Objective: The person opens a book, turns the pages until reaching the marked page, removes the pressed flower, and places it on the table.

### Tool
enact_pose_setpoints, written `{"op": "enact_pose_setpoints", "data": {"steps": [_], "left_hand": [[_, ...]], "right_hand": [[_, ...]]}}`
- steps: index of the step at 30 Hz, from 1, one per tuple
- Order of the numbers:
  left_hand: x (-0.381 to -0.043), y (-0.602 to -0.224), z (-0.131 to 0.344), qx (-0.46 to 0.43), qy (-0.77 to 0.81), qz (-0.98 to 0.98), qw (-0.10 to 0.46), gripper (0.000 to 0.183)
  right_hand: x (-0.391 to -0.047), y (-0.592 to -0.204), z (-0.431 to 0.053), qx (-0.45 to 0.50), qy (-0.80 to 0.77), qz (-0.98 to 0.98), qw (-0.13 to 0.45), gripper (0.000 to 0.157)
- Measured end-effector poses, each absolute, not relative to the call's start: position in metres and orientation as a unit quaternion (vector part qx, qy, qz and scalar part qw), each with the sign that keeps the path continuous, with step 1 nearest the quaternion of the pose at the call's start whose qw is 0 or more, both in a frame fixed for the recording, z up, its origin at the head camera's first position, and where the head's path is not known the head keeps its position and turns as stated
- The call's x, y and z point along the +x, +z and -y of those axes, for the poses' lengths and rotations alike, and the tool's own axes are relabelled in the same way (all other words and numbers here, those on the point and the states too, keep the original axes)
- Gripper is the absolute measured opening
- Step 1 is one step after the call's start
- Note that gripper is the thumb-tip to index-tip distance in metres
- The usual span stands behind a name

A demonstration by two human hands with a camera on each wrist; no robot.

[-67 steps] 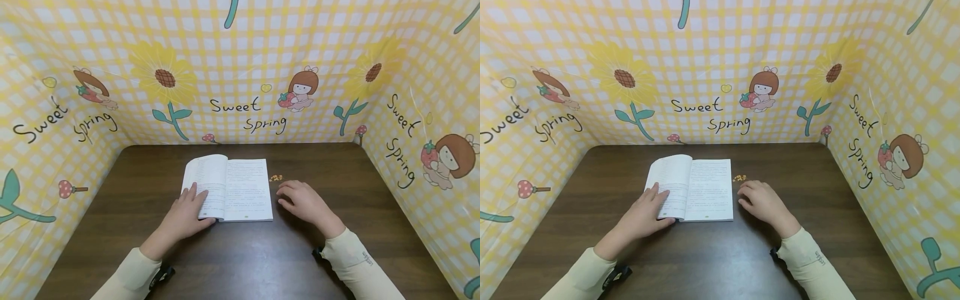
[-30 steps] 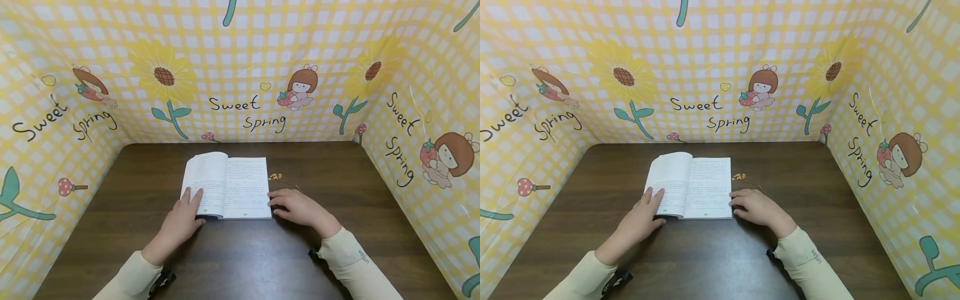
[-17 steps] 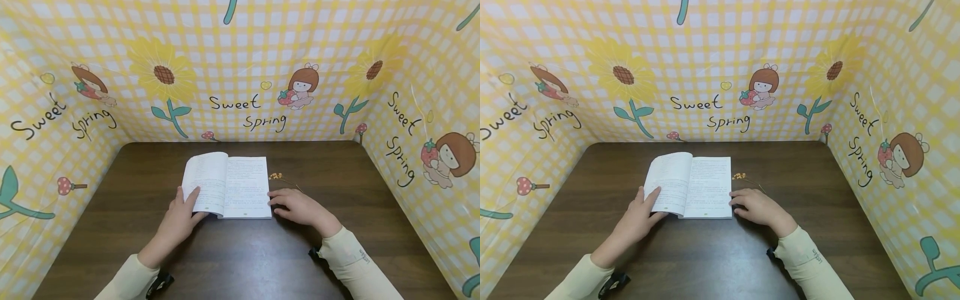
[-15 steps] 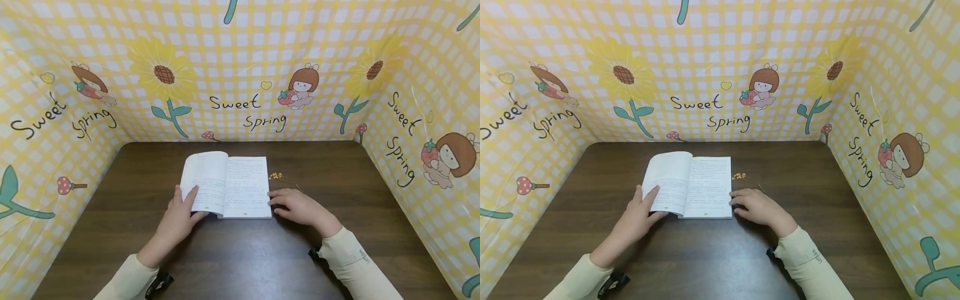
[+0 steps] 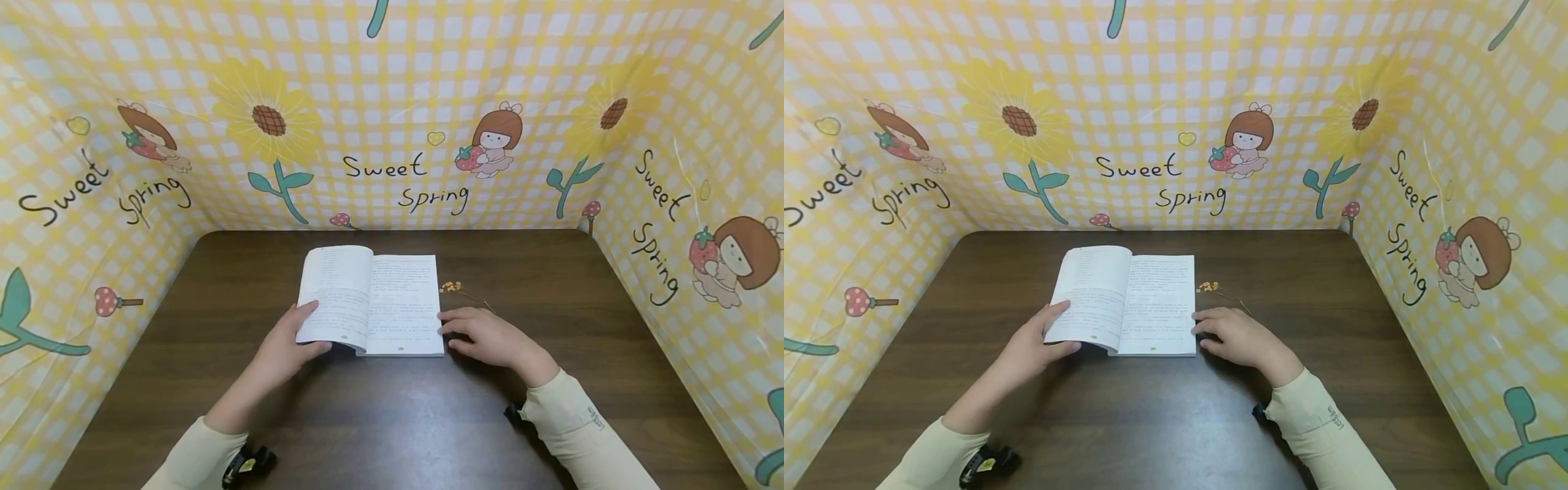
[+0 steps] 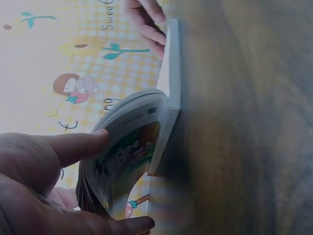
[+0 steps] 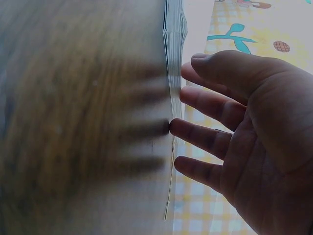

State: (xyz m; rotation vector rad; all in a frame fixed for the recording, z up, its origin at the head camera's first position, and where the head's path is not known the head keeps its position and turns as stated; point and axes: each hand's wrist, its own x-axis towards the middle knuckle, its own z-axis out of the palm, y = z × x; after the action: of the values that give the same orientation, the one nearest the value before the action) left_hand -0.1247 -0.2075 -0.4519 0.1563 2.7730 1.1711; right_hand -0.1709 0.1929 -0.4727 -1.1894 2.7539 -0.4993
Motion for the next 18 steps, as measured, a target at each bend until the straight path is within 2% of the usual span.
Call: {"op": "enact_pose_setpoints", "data": {"steps": [4, 9, 14, 18], "left_hand": [[-0.125, -0.447, 0.21, 0.029, 0.426, -0.902, 0.069, 0.087], [-0.125, -0.444, 0.212, -0.013, 0.519, -0.853, 0.058, 0.081], [-0.126, -0.442, 0.214, -0.04, 0.622, -0.78, 0.052, 0.097], [-0.126, -0.44, 0.217, -0.052, 0.643, -0.762, 0.053, 0.101]], "right_hand": [[-0.171, -0.473, -0.193, -0.391, -0.163, -0.905, 0.051, 0.029], [-0.172, -0.474, -0.194, -0.393, -0.163, -0.904, 0.048, 0.029], [-0.172, -0.473, -0.193, -0.396, -0.161, -0.903, 0.047, 0.029], [-0.171, -0.472, -0.193, -0.393, -0.158, -0.904, 0.051, 0.029]]}}
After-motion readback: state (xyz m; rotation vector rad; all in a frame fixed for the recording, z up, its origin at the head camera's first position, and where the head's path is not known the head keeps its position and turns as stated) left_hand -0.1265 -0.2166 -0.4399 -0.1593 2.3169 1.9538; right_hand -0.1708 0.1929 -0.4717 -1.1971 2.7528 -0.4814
